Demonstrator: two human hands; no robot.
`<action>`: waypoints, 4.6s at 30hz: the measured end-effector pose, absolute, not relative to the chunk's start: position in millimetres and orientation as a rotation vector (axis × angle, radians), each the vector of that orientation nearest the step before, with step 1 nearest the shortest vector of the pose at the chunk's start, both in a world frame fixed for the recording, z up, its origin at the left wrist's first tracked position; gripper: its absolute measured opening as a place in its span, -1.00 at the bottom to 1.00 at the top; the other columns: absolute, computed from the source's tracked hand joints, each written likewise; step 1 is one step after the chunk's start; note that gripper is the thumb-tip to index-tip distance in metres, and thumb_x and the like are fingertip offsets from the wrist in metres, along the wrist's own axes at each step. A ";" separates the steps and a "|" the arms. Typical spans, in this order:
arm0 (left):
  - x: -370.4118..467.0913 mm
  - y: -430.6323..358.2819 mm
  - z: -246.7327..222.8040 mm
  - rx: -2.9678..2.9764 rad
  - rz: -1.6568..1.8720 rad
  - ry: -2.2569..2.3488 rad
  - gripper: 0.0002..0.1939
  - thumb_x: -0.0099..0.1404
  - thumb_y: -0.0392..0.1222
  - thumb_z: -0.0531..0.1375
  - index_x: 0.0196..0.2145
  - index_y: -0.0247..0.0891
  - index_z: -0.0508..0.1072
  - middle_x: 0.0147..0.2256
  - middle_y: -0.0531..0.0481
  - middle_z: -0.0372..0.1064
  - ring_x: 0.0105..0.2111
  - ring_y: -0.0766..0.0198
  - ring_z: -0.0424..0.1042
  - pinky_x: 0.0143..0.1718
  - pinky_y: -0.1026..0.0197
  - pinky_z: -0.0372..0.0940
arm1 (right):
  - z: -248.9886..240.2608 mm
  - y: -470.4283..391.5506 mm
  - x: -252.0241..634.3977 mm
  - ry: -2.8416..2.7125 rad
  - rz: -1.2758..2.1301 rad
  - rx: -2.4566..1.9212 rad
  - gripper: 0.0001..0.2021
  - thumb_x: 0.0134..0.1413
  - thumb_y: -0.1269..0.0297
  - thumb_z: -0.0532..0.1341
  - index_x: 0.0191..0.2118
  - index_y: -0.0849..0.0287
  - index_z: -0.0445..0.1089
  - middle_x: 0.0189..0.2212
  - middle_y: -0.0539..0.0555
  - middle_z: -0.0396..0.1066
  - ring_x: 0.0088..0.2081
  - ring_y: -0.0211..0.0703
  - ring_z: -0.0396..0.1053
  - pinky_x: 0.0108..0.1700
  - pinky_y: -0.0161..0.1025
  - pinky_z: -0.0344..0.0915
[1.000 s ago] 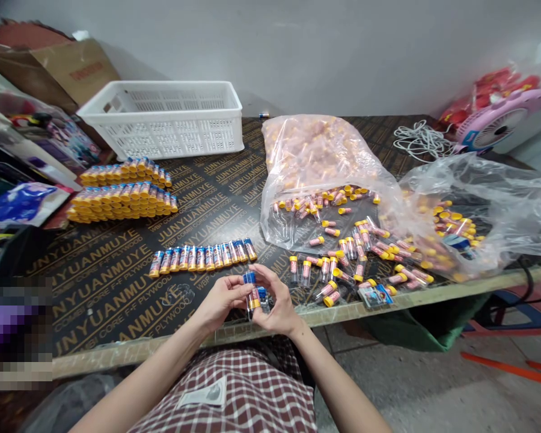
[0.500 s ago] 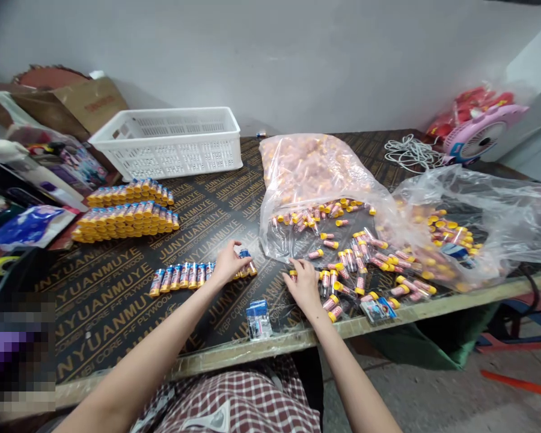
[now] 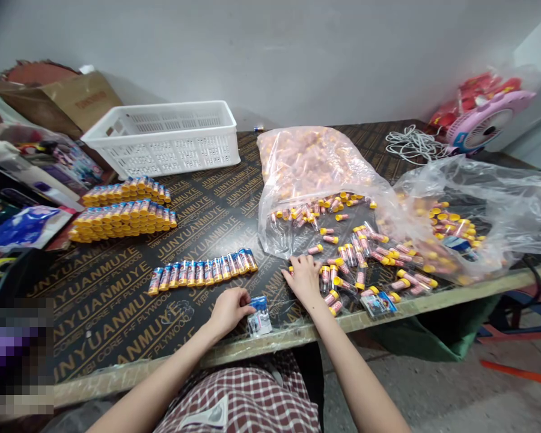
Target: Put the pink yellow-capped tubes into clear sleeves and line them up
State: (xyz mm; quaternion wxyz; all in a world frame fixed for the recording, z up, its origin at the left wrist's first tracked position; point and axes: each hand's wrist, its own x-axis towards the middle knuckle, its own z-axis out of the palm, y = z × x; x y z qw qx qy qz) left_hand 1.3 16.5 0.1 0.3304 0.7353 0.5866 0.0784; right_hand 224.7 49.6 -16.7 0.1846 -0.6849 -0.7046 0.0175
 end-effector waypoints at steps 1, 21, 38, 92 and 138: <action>0.9 14.3 -3.4 1.895 0.239 1.547 -0.86 0.02 -0.12 0.30 -0.49 -0.22 0.46 -0.45 0.02 0.44 -0.40 0.24 0.37 -0.40 0.28 0.09 | -17.2 50.7 224.2 -1.996 0.066 -1.922 -0.77 0.04 0.18 0.17 -0.20 0.15 0.43 -0.33 0.16 0.39 -0.18 0.07 0.20 -0.17 -0.07 0.01; -6.9 19.1 0.6 1.038 0.865 1.299 -0.78 -0.02 -0.18 0.26 -0.55 -0.25 0.25 -0.68 0.17 0.21 -0.65 0.39 0.25 -0.56 0.33 0.14 | 25.6 5.7 201.6 -1.425 0.727 -1.425 -0.81 0.03 0.16 0.22 -0.27 0.14 0.44 -0.28 0.08 0.31 -0.33 -0.19 0.35 -0.34 -0.25 0.37; -13.6 35.6 17.5 0.368 1.127 1.215 -0.63 -0.28 -0.06 0.43 -0.54 -0.36 0.49 -0.58 0.03 0.42 -0.58 0.40 0.37 -0.52 0.35 0.26 | 34.1 -30.2 170.4 -1.578 0.409 -1.301 -0.68 0.07 0.43 0.17 -0.05 0.00 0.40 -0.23 0.10 0.35 -0.21 -0.10 0.36 -0.16 -0.10 0.38; -0.6 20.2 38.7 0.802 0.797 0.967 -0.63 -0.02 0.01 0.32 -0.40 -0.39 0.49 -0.47 -0.06 0.43 -0.50 0.34 0.37 -0.44 0.29 0.27 | 27.6 -7.7 176.3 -1.779 0.989 -0.986 -0.19 -0.12 0.42 0.21 0.26 0.05 -0.15 0.20 0.16 0.03 0.13 -0.02 0.19 0.13 -0.03 0.20; -7.8 14.6 13.6 0.818 1.009 1.221 -0.70 -0.13 -0.22 0.33 -0.45 -0.25 0.28 -0.65 0.18 0.29 -0.64 0.40 0.27 -0.52 0.35 0.17 | 27.5 -12.1 193.9 -1.753 0.459 -1.515 -0.73 0.11 0.30 0.14 -0.04 0.15 0.33 -0.30 0.10 0.41 -0.28 -0.09 0.36 -0.19 -0.11 0.34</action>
